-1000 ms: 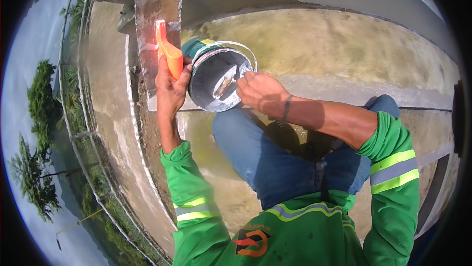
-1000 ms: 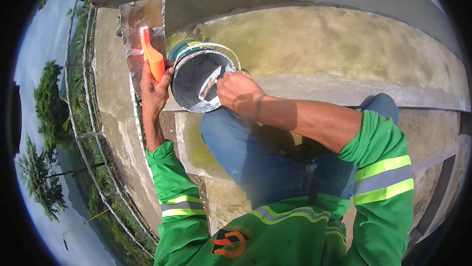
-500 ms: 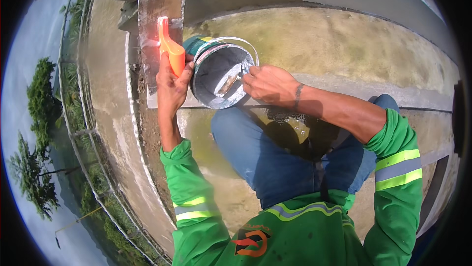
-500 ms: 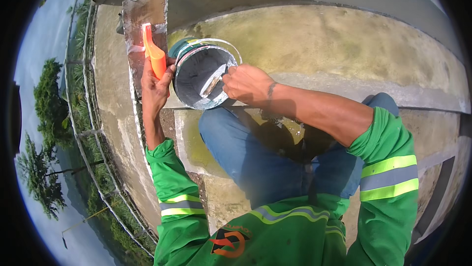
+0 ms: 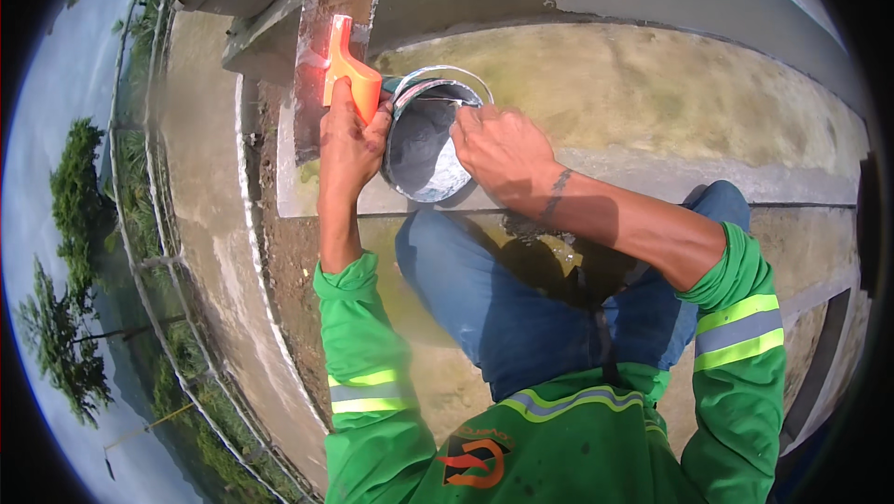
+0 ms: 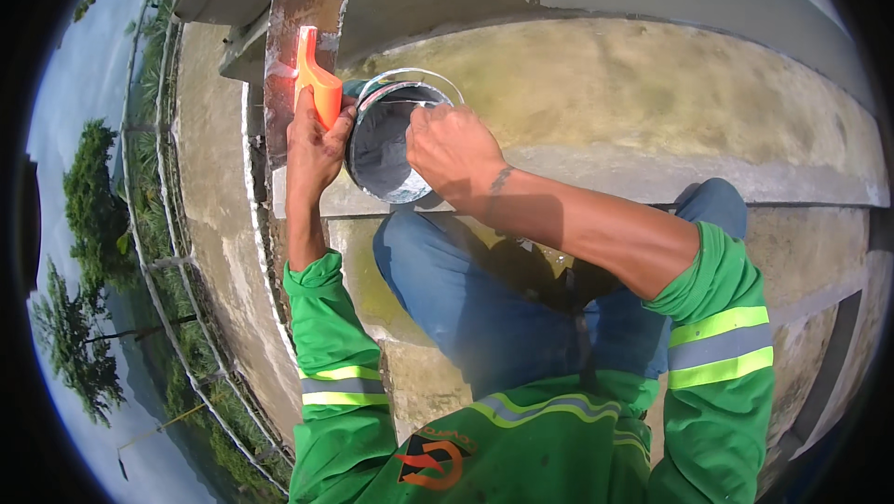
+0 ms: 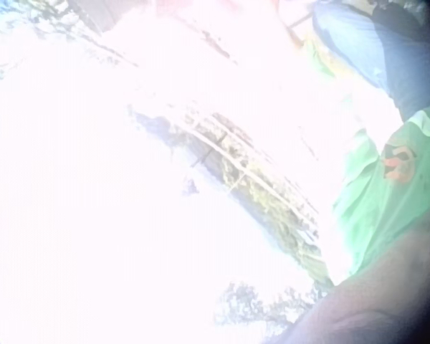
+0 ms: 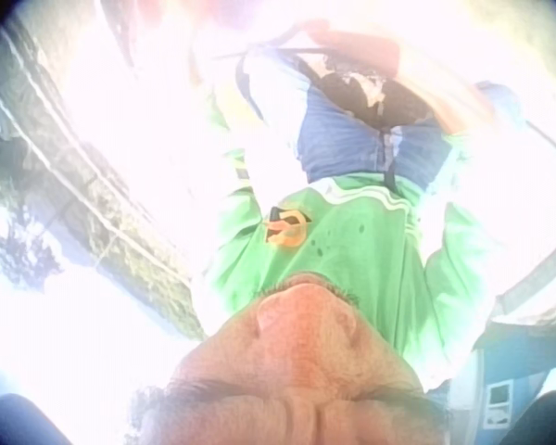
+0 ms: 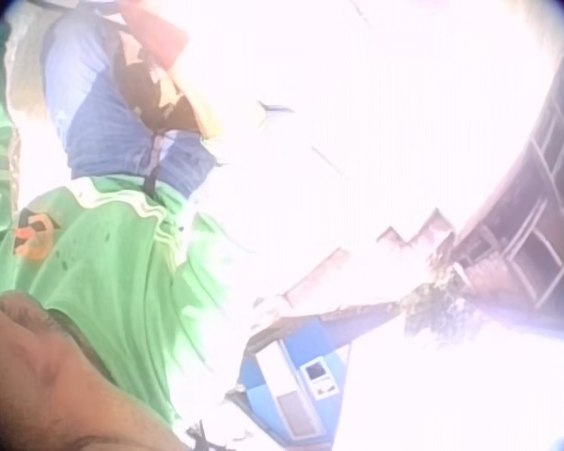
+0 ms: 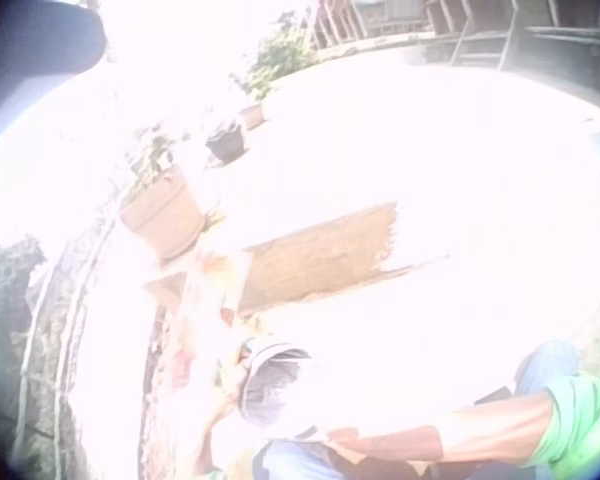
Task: The person applies a layer of white plaster to a concrete step by hand using a hawk and a trowel. The person scoops the mixture from a bucket onto the hawk and then spreads it across the vertical surface of the step.
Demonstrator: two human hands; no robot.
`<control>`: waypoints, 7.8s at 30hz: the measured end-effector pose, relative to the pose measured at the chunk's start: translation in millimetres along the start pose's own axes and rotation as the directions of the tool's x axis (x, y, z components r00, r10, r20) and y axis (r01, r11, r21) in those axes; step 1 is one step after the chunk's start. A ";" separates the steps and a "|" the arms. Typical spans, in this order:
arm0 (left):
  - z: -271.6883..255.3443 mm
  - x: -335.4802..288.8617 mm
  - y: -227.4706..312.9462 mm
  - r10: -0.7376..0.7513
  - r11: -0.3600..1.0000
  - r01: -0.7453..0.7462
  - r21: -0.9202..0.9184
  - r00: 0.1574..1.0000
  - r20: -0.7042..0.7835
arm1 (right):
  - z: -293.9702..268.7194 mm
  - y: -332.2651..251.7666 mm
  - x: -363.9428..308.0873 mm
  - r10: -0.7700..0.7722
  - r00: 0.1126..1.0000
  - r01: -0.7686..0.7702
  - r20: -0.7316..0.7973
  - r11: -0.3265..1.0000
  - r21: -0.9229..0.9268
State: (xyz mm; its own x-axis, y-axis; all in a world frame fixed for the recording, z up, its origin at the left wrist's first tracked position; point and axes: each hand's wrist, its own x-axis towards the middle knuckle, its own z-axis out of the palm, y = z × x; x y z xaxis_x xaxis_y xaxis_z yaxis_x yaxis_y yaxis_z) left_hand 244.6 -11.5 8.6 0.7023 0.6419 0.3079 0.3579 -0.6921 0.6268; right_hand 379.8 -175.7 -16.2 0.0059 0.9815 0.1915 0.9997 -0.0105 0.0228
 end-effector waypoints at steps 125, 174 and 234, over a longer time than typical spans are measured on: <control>106.7 8.1 27.9 0.122 0.951 -0.147 0.273 0.987 0.107 | 98.0 103.8 -23.3 0.017 0.996 -0.050 0.093 0.925 0.376; 109.1 2.5 21.9 0.108 0.987 -0.116 0.107 0.991 0.080 | 104.1 80.3 -46.6 -0.021 1.000 0.015 0.010 0.911 0.412; -43.5 5.9 -108.0 -0.300 0.949 0.217 -0.228 0.842 -0.449 | 8.0 99.7 15.6 -0.018 0.906 -0.409 0.422 0.216 0.887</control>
State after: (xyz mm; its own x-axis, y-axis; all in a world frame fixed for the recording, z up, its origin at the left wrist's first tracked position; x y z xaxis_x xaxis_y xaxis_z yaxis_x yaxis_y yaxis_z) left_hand 183.3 81.4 -26.1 0.2077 0.8961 0.3922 0.3515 -0.4426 0.8250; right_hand 479.8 -159.9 -18.7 -0.0024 0.9705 -0.2410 0.2355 -0.2336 -0.9434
